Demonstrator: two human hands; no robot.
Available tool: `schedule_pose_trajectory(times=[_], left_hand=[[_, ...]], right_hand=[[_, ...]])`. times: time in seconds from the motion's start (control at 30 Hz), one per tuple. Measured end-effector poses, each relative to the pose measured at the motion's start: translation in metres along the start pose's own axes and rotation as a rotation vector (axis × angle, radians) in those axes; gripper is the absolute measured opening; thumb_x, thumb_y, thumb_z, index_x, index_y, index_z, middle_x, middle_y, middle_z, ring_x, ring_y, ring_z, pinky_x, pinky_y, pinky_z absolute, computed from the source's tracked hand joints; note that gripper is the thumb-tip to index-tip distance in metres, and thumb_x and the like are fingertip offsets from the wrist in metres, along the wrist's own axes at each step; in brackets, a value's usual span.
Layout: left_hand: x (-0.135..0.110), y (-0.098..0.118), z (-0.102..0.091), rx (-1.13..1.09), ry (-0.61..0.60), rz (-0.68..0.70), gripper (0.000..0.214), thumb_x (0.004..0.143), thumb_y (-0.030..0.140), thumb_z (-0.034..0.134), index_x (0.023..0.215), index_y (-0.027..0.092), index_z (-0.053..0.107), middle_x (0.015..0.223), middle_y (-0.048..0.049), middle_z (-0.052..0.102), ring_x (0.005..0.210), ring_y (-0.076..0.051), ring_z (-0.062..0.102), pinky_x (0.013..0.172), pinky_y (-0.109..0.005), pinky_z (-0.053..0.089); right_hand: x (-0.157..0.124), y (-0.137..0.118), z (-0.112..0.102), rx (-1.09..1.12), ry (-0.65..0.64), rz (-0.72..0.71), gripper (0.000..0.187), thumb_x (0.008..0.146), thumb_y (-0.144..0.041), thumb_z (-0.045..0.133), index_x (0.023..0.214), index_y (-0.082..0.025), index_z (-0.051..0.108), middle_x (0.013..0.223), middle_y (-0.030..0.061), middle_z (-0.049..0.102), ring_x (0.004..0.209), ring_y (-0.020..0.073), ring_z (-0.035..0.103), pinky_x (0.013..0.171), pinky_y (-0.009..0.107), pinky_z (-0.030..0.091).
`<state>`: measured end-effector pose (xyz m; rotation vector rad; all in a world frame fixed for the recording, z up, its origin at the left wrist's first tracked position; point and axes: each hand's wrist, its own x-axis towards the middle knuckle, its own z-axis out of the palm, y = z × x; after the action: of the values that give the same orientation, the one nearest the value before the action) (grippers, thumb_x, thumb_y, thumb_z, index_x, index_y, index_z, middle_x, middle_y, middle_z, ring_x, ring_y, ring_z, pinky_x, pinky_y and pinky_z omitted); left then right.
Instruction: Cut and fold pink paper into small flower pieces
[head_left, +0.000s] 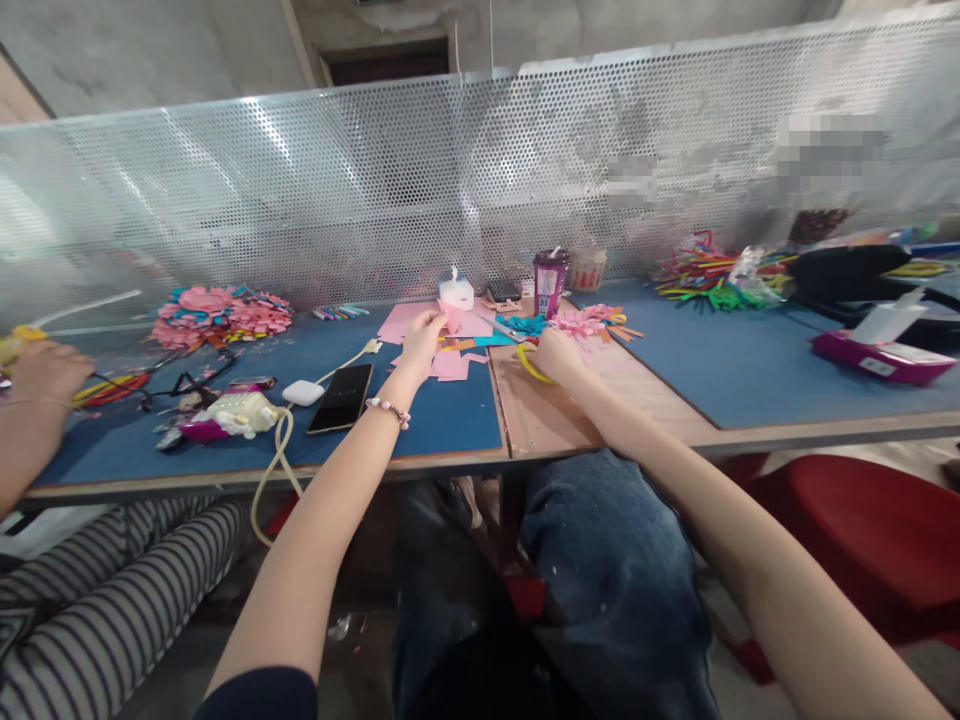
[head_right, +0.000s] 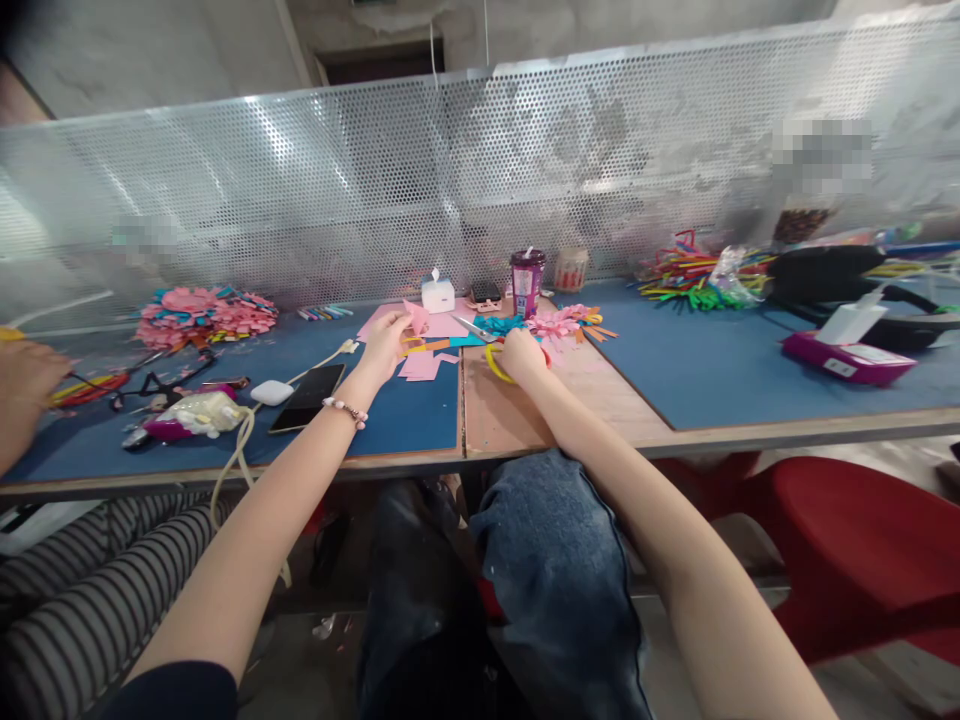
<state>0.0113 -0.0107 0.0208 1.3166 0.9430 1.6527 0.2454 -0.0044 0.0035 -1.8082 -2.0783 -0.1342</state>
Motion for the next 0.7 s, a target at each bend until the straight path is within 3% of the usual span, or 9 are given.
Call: schedule_pose_trajectory(times=[0.2, 0.3, 0.4, 0.5, 0.57, 0.7], left_hand=[[-0.003, -0.001, 0.001, 0.078, 0.027, 0.024, 0.017, 0.077, 0.032, 0.060, 0.073, 0.016, 0.057, 0.073, -0.0044, 0.064, 0.071, -0.015, 0.064, 0.060, -0.025, 0.053], [-0.003, -0.003, 0.000, 0.145, 0.026, 0.063, 0.018, 0.078, 0.034, 0.058, 0.073, 0.017, 0.057, 0.075, -0.0042, 0.064, 0.070, -0.014, 0.062, 0.060, -0.024, 0.052], [-0.004, -0.005, -0.001, 0.204, 0.000, 0.069, 0.019, 0.079, 0.034, 0.057, 0.072, 0.017, 0.057, 0.076, -0.0048, 0.064, 0.070, -0.014, 0.061, 0.059, -0.023, 0.051], [-0.005, -0.008, 0.000, 0.252, -0.012, 0.069, 0.018, 0.079, 0.034, 0.057, 0.074, 0.017, 0.058, 0.074, -0.0038, 0.062, 0.069, -0.014, 0.060, 0.059, -0.023, 0.050], [-0.005, -0.010, 0.000, 0.284, -0.011, 0.081, 0.018, 0.079, 0.033, 0.056, 0.074, 0.017, 0.058, 0.073, -0.0031, 0.061, 0.067, -0.013, 0.059, 0.059, -0.023, 0.050], [-0.002, -0.015, -0.001, 0.324, -0.018, 0.104, 0.019, 0.080, 0.034, 0.055, 0.072, 0.017, 0.058, 0.071, -0.0024, 0.060, 0.065, -0.012, 0.058, 0.060, -0.022, 0.049]], right_hand=[[-0.006, 0.003, -0.006, -0.143, -0.089, 0.002, 0.039, 0.087, -0.034, 0.049, 0.100, -0.004, 0.071, 0.104, 0.0258, 0.067, 0.107, 0.0371, 0.058, 0.087, 0.041, 0.042], [-0.010, -0.004, -0.012, -0.171, -0.010, -0.015, 0.038, 0.087, -0.031, 0.048, 0.101, -0.004, 0.071, 0.109, 0.0270, 0.065, 0.113, 0.0416, 0.051, 0.090, 0.049, 0.040], [-0.009, -0.017, -0.014, -0.166, 0.055, -0.212, 0.035, 0.090, -0.022, 0.042, 0.109, -0.007, 0.068, 0.117, 0.0245, 0.062, 0.117, 0.0380, 0.047, 0.095, 0.050, 0.035], [0.000, -0.031, -0.009, -0.134, -0.014, -0.434, 0.042, 0.088, -0.015, 0.046, 0.128, -0.018, 0.058, 0.131, 0.0130, 0.058, 0.118, 0.0272, 0.048, 0.095, 0.037, 0.038], [0.009, -0.040, -0.003, -0.130, -0.062, -0.626, 0.050, 0.087, -0.011, 0.044, 0.136, -0.018, 0.050, 0.139, 0.0126, 0.051, 0.121, 0.0270, 0.045, 0.094, 0.037, 0.038], [0.021, -0.049, 0.003, -0.218, -0.108, -0.780, 0.045, 0.086, -0.009, 0.047, 0.127, -0.023, 0.059, 0.133, 0.0121, 0.056, 0.122, 0.0287, 0.044, 0.095, 0.041, 0.035]])
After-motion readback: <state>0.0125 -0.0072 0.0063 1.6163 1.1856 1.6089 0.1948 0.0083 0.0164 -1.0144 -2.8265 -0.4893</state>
